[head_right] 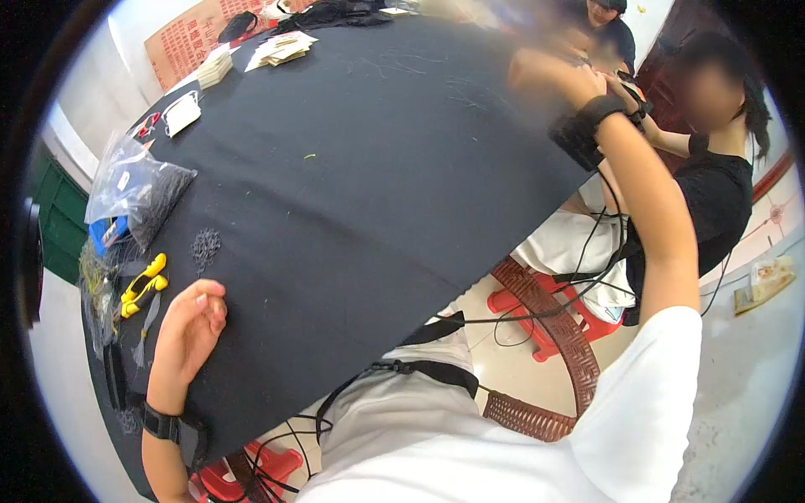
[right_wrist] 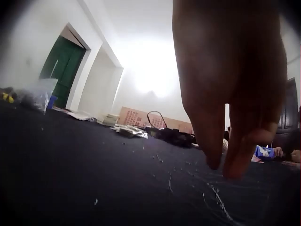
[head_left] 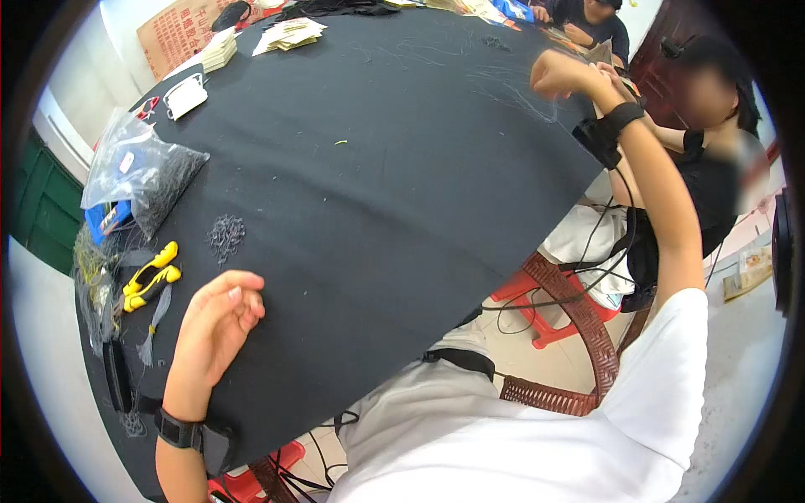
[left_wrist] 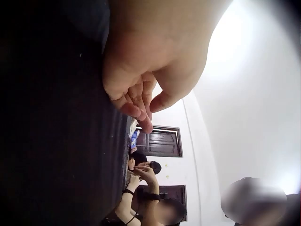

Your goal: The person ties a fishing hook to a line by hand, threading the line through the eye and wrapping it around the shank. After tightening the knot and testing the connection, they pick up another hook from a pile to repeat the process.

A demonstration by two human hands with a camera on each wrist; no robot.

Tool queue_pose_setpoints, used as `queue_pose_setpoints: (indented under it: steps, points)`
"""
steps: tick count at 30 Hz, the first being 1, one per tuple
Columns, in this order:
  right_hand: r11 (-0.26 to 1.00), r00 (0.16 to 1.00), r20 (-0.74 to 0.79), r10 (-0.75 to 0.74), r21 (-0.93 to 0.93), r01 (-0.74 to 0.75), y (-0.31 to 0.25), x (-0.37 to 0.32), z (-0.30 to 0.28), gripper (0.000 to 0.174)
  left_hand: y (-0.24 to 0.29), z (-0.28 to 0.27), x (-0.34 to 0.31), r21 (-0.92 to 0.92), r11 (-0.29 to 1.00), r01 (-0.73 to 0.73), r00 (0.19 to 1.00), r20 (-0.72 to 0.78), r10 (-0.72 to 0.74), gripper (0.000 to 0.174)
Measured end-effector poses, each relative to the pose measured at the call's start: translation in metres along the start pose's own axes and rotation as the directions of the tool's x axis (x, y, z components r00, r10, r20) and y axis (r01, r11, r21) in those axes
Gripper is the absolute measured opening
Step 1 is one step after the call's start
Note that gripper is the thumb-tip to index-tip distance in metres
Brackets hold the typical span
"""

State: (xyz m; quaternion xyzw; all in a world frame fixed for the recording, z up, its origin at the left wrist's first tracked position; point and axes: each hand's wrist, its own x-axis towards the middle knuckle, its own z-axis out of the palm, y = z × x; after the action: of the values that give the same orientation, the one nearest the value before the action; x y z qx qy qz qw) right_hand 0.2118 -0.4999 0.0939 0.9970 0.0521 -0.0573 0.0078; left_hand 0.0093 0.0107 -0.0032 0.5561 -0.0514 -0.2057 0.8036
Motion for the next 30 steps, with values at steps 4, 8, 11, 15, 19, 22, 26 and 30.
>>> queue_pose_setpoints:
  steps: [4, 8, 11, 15, 19, 22, 26, 30]
  points:
    - [0.978, 0.955, -0.21, -0.209, -0.048, 0.204, 0.012, 0.021, 0.031, 0.017, 0.0, -0.002, -0.003, 0.016, 0.999, -0.034, 0.998, 0.046, 0.033, 0.024]
    - [0.98, 0.942, -0.28, -0.185, 0.021, 0.198, -0.001, 0.032, 0.041, 0.019, 0.001, 0.0, -0.004, 0.017, 1.0, -0.022, 0.999, 0.04, 0.021, 0.022]
    - [0.984, 0.954, -0.289, -0.083, 0.129, 0.124, -0.004, 0.048, 0.049, 0.021, 0.001, -0.001, -0.002, 0.008, 1.0, -0.003, 0.999, 0.035, 0.002, 0.022]
    - [0.962, 0.931, -0.364, -0.033, 0.24, 0.128, -0.017, 0.064, 0.067, 0.018, 0.001, -0.002, -0.002, -0.008, 1.0, 0.014, 1.0, 0.024, -0.014, 0.022]
    - [0.966, 0.942, -0.336, -0.01, 0.241, 0.096, -0.031, 0.086, 0.072, 0.018, 0.002, -0.005, 0.0, -0.008, 1.0, 0.003, 0.999, 0.054, -0.003, 0.022]
    - [0.99, 0.909, -0.416, -0.028, 0.117, 0.084, -0.033, 0.102, 0.074, 0.019, 0.001, -0.004, -0.002, -0.002, 1.0, 0.0, 0.999, 0.047, 0.0, 0.023]
    - [0.991, 0.917, -0.386, -0.106, 0.032, 0.128, -0.04, 0.098, 0.071, 0.017, 0.001, -0.005, -0.001, -0.006, 1.0, 0.015, 0.999, 0.04, -0.015, 0.024]
    - [0.983, 0.894, -0.417, -0.161, 0.013, 0.183, -0.053, 0.103, 0.039, 0.02, 0.001, -0.004, -0.001, -0.006, 1.0, 0.015, 1.0, 0.027, -0.015, 0.024]
